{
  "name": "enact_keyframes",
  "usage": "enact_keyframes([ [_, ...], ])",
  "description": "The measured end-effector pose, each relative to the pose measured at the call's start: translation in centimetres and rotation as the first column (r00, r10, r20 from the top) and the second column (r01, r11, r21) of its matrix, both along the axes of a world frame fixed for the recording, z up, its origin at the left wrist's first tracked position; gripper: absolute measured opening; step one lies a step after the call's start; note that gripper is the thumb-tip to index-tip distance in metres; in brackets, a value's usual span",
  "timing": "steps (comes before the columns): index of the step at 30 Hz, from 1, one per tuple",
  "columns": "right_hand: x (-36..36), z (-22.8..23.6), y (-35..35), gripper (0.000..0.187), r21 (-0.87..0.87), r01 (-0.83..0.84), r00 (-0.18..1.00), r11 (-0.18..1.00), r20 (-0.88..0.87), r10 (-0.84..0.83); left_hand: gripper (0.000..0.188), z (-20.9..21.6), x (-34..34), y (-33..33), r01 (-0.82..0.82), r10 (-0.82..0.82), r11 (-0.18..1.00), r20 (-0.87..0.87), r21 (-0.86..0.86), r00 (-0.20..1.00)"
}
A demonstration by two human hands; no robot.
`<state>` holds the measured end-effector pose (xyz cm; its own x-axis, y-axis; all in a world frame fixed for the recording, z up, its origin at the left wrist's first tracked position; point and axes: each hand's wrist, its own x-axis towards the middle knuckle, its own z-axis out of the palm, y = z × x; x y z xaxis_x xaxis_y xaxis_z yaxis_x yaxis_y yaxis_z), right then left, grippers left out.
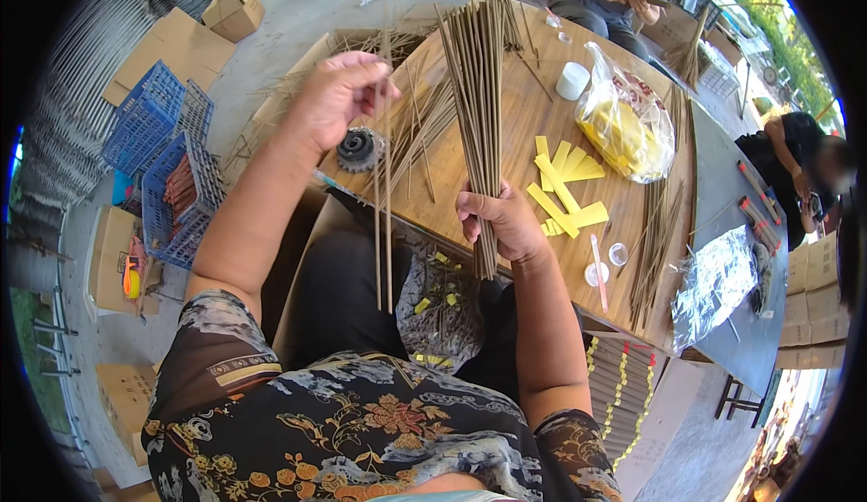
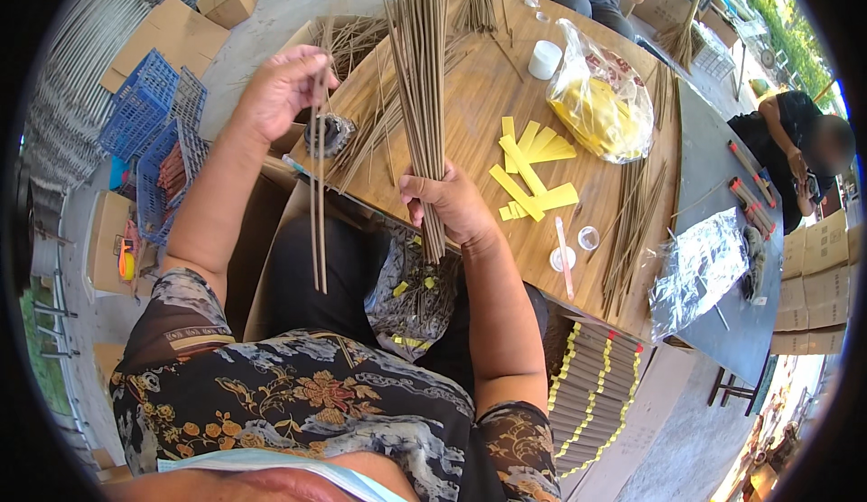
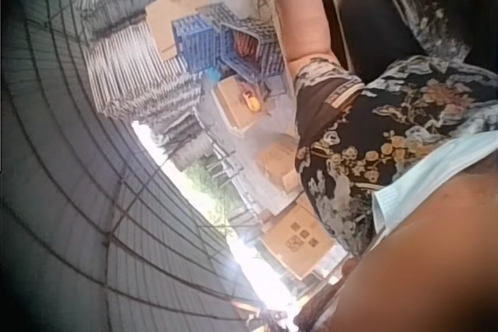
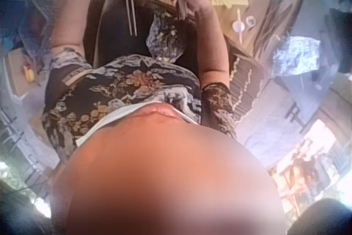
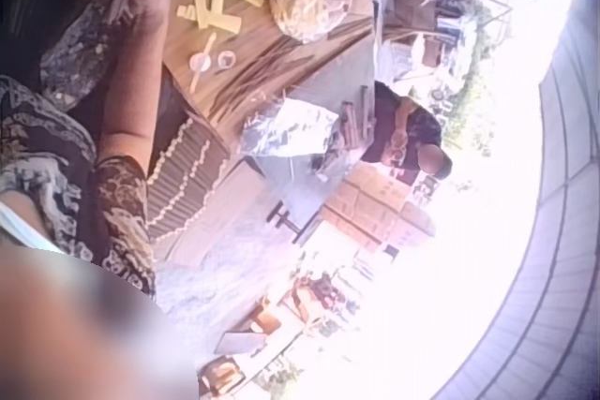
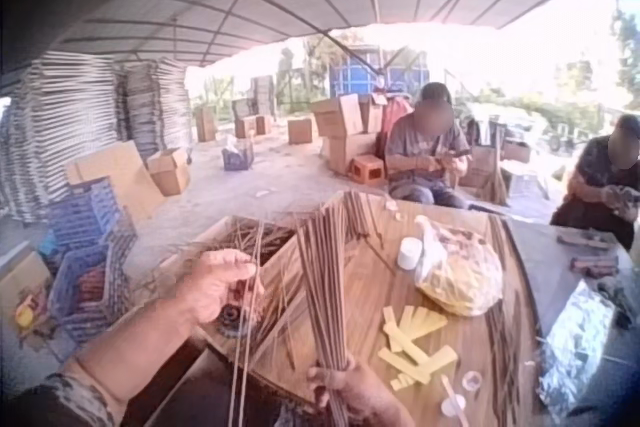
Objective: The person gathers thin sticks, aligns them into bundles, and secures the ends with yellow paper and a small amount of adhesive. The person repeatedly forms bundles and places them into a cardboard box.
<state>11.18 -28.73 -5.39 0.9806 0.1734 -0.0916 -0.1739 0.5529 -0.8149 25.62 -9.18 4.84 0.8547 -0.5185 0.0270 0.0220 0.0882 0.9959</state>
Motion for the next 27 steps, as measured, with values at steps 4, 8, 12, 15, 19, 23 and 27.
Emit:
enact_keyframes([
  [4, 0.3, -0.2, 0.2, 0.009, 0.019, -0.02, 1.0, 1.0, 0.015, 0.02, 0.01, 1.3, 6.3, 3.5, -0.257, 0.256, 0.964, -0.033, -0.068, 0.966],
  [8, 0.3, 0.2, 0.3, 0.012, 0.045, 0.004, 1.0, 0.999, -0.014, -0.003, 0.007, 1.5, 8.5, 5.1, -0.323, 0.319, 0.939, -0.053, -0.118, 0.946],
  [12, 0.3, 0.1, 0.2, 0.012, 0.025, 0.044, 0.999, 0.999, -0.012, -0.044, 0.01, 0.3, 4.3, 2.3, -0.206, 0.205, 0.978, -0.032, -0.026, 0.978],
  [15, 0.4, 0.0, 0.6, 0.012, 0.035, 0.053, 0.998, 0.998, -0.03, -0.052, 0.009, -1.0, 1.1, 0.7, -0.041, 0.042, 0.999, -0.062, 0.011, 0.997],
  [19, 0.2, 0.2, 1.3, 0.013, 0.078, 0.068, 0.997, 0.995, -0.041, -0.065, 0.012, -2.7, -1.3, -1.9, 0.079, -0.079, 0.997, -0.1, -0.003, 0.992],
  [23, 0.2, 0.3, 1.4, 0.015, 0.056, 0.061, 0.998, 0.997, 0.001, -0.061, 0.013, -3.3, -2.6, -3.1, 0.114, -0.111, 0.993, -0.126, 0.014, 0.986],
  [27, 0.2, 0.3, 1.5, 0.016, 0.037, 0.069, 0.998, 0.997, -0.008, -0.069, 0.013, -3.8, -2.9, -3.3, 0.18, -0.176, 0.983, -0.141, 0.018, 0.974],
])
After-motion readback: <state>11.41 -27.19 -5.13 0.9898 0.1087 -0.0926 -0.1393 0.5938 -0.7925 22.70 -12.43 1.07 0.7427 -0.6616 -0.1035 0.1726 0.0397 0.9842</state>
